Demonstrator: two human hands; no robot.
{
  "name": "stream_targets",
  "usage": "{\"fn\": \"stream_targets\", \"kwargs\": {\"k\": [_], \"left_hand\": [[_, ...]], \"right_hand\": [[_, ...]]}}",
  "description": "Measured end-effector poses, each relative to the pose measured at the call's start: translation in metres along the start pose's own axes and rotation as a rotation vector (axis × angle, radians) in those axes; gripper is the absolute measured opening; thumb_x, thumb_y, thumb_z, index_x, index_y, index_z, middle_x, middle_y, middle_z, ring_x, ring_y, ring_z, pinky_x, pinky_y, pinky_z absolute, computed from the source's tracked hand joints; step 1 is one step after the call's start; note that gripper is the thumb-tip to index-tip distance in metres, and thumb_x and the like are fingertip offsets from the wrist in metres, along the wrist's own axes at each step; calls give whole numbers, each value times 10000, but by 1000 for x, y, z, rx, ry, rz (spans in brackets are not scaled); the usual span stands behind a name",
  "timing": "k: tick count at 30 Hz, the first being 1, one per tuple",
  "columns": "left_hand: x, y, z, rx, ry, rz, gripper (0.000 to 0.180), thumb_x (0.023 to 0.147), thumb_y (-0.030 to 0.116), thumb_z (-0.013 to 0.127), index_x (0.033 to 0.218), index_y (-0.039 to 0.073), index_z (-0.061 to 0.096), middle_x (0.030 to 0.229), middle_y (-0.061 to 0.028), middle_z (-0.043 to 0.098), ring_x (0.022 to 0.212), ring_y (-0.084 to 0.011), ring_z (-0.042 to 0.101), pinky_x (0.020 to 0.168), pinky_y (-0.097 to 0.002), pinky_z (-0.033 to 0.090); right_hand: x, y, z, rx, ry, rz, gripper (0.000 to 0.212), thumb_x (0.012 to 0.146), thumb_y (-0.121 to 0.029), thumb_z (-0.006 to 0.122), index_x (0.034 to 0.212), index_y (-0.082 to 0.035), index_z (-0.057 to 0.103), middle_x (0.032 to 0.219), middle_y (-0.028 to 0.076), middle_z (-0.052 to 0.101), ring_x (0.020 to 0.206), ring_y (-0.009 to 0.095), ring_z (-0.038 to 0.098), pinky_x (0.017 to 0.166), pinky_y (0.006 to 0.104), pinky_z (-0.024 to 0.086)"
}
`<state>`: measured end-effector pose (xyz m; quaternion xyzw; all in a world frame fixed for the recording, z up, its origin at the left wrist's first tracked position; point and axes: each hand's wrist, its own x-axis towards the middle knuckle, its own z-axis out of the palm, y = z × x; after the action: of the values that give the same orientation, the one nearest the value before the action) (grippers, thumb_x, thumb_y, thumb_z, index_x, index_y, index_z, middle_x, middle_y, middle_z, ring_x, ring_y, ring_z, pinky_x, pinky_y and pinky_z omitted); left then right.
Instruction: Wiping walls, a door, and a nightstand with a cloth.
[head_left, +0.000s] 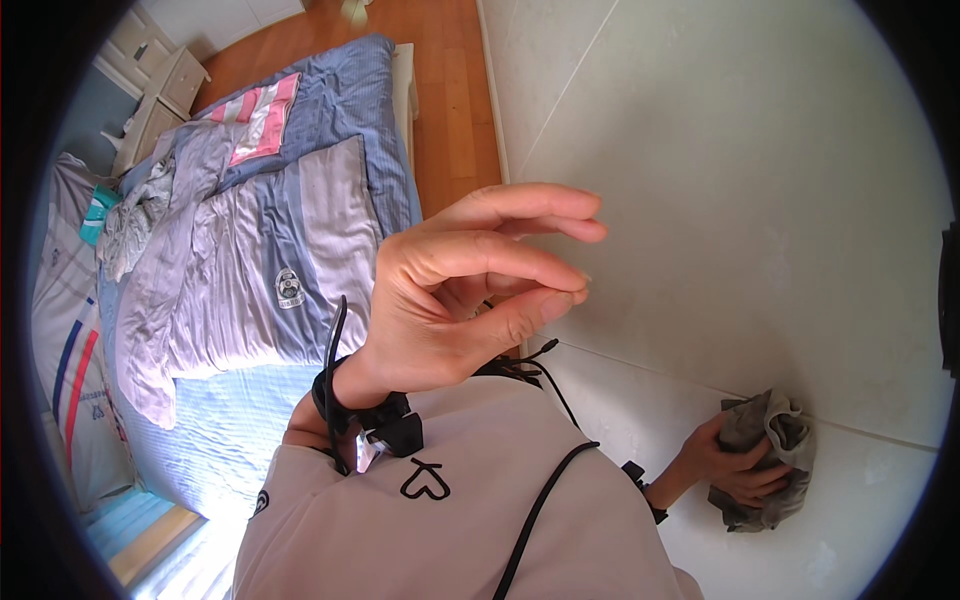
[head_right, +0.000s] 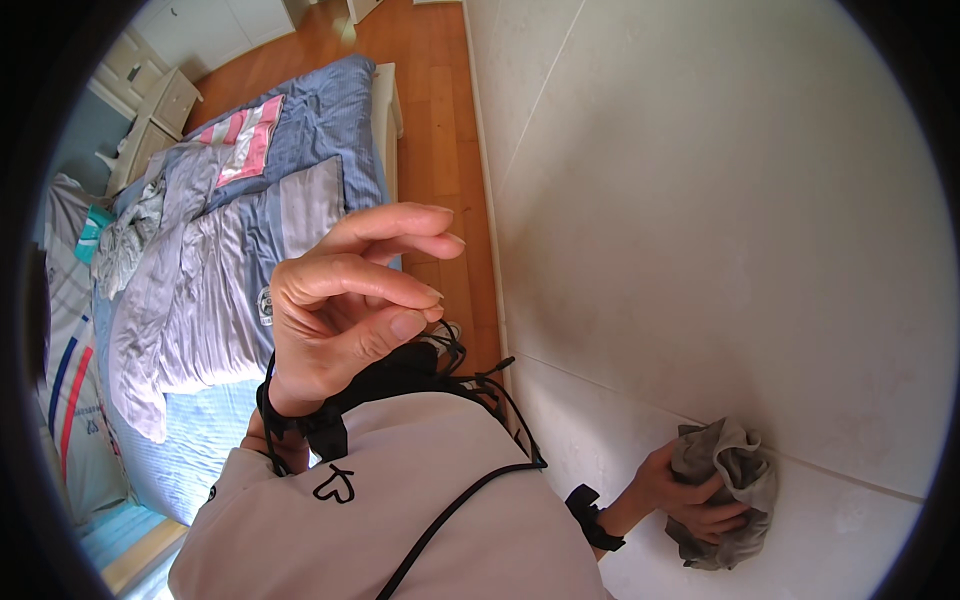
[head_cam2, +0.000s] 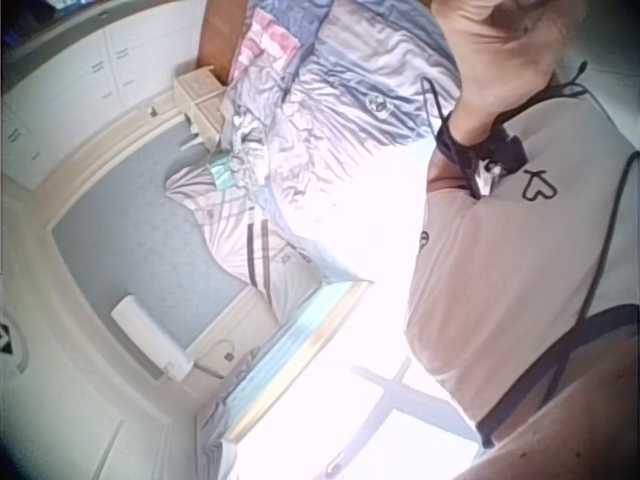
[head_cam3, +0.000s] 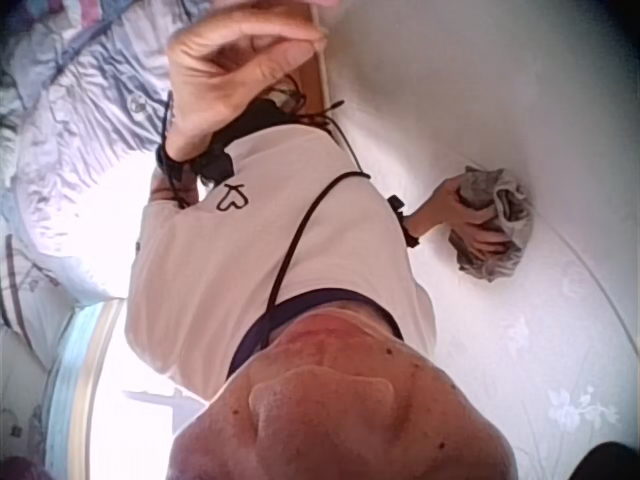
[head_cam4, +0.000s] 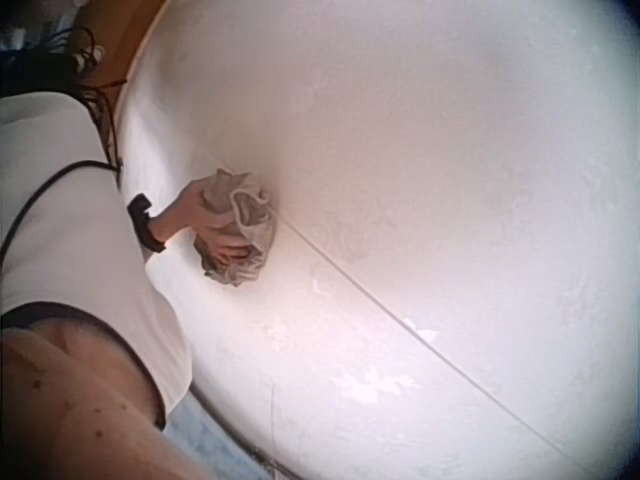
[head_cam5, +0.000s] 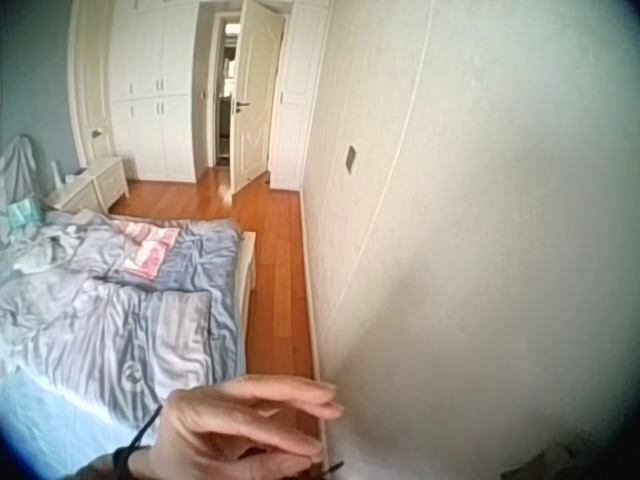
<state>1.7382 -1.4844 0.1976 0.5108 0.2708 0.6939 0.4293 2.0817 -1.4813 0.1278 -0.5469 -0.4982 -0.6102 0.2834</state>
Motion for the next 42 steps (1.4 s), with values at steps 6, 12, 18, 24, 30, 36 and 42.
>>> {"fn": "stream_targets", "kwargs": {"k": [6, 12, 18, 24, 30, 36, 42], "left_hand": [[0, 0, -1, 5, 7, -12, 235, 725, -192, 563, 881, -35, 640, 1192, -172, 480, 1084, -237, 522, 781, -282, 534], [-1, 2, -2, -13, -4, -20, 232, 725, -192, 562, 879, -37, 638, 1197, -169, 475, 1081, -236, 523, 794, -290, 534], [-1, 0, -3, 31, 11, -46, 131, 727, -77, 646, 844, -17, 652, 1193, -199, 490, 1039, -249, 538, 850, -339, 466], [-3, -2, -2, 31, -55, -3, 213, 711, -180, 586, 852, -30, 639, 1192, -167, 477, 1056, -231, 539, 756, -258, 551], [-5, -1, 2, 58, -49, -15, 201, 700, -180, 596, 824, -29, 644, 1174, -168, 491, 1031, -222, 554, 710, -233, 552], [-10, 0, 5, 58, -52, -21, 189, 697, -174, 607, 813, -28, 644, 1171, -165, 498, 1025, -222, 557, 700, -233, 552], [-10, -1, 6, 40, -10, -48, 209, 687, -151, 641, 848, -17, 642, 1159, -148, 516, 1012, -217, 554, 756, -275, 532]], "right_hand": [[-1, 2, 1, 22, -11, -4, 505, 747, -478, 615, 1104, -131, 528, 1306, 166, 412, 1215, 351, 351, 1008, 540, 79], [0, 0, -1, -15, 0, -2, 502, 747, -486, 611, 1095, -132, 539, 1304, 165, 415, 1207, 352, 363, 1008, 539, 87], [1, 1, -3, -39, -68, -42, 508, 731, -443, 641, 1102, -129, 491, 1325, 176, 355, 1217, 394, 324, 970, 535, 153], [0, 2, -3, -47, -66, -51, 492, 731, -444, 642, 1082, -132, 495, 1312, 167, 365, 1217, 394, 321, 961, 531, 176], [-2, 6, 1, 4, -23, -42, 542, 738, -511, 603, 1139, -160, 507, 1327, 130, 383, 1226, 345, 336, 1016, 520, 87], [-2, 4, -1, -2, -32, -22, 539, 744, -526, 594, 1143, -176, 504, 1319, 131, 395, 1218, 348, 346, 1012, 523, 99], [-2, -2, -1, 29, -48, 5, 513, 745, -504, 604, 1137, -188, 507, 1302, 138, 413, 1195, 357, 371, 1002, 537, 118]]}}
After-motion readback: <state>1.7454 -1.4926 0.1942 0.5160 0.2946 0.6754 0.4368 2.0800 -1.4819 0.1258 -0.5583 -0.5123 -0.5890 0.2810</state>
